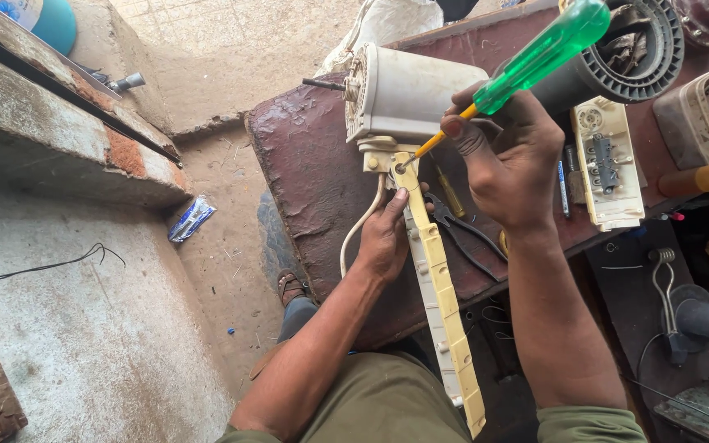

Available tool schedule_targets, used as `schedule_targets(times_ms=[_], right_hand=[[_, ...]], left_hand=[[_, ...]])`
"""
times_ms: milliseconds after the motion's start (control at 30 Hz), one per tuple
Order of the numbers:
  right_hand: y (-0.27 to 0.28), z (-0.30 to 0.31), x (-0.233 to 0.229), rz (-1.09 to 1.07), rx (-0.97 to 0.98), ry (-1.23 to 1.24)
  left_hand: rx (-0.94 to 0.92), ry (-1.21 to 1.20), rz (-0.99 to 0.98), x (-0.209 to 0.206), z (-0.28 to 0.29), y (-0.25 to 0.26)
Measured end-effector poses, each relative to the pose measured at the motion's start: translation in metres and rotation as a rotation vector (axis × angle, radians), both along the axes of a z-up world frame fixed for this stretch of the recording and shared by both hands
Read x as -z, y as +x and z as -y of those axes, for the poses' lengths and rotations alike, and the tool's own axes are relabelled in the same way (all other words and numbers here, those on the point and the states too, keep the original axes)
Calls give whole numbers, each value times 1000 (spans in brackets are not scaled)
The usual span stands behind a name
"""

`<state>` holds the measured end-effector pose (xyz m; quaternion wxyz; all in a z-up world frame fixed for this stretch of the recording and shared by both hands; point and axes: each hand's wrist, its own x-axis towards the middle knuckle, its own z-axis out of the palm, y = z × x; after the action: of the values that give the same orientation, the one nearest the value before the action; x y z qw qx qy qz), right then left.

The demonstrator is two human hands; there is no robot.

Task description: The person repairs an electrical appliance, likely a fan, by stripping wires, connecting them to a plastic housing, and using pliers and a screwdriver to secure components. They also attach a motor and a fan blade assembly to the housing.

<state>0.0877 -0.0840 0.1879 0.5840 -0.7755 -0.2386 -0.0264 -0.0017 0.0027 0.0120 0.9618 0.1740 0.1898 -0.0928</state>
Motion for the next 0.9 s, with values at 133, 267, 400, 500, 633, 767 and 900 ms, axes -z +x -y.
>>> schedule_targets(times_ms=[133, 267, 400, 500, 633, 767, 900], right_hand=[[0, 2, -3, 20, -16, -9], [2, 4, -4, 26, 5, -24], [5, 5, -2, 40, 20, -12], [10, 5, -4, 92, 0, 13], [16, 12, -20, 241, -31, -25], [12, 28, -45, 207, 50, -36], [1, 50, -53, 87, 126, -25]], left_hand=[[-49, 55, -29, -4, 7, 0], [-83, 47, -48, -3, 11, 2], [0, -70, -75, 3, 3, 5], [44, -213, -13, 8, -1, 6], [40, -261, 46, 16, 1, 7], [56, -336, 83, 22, -1, 9], [32, -362, 146, 21, 0, 16]])
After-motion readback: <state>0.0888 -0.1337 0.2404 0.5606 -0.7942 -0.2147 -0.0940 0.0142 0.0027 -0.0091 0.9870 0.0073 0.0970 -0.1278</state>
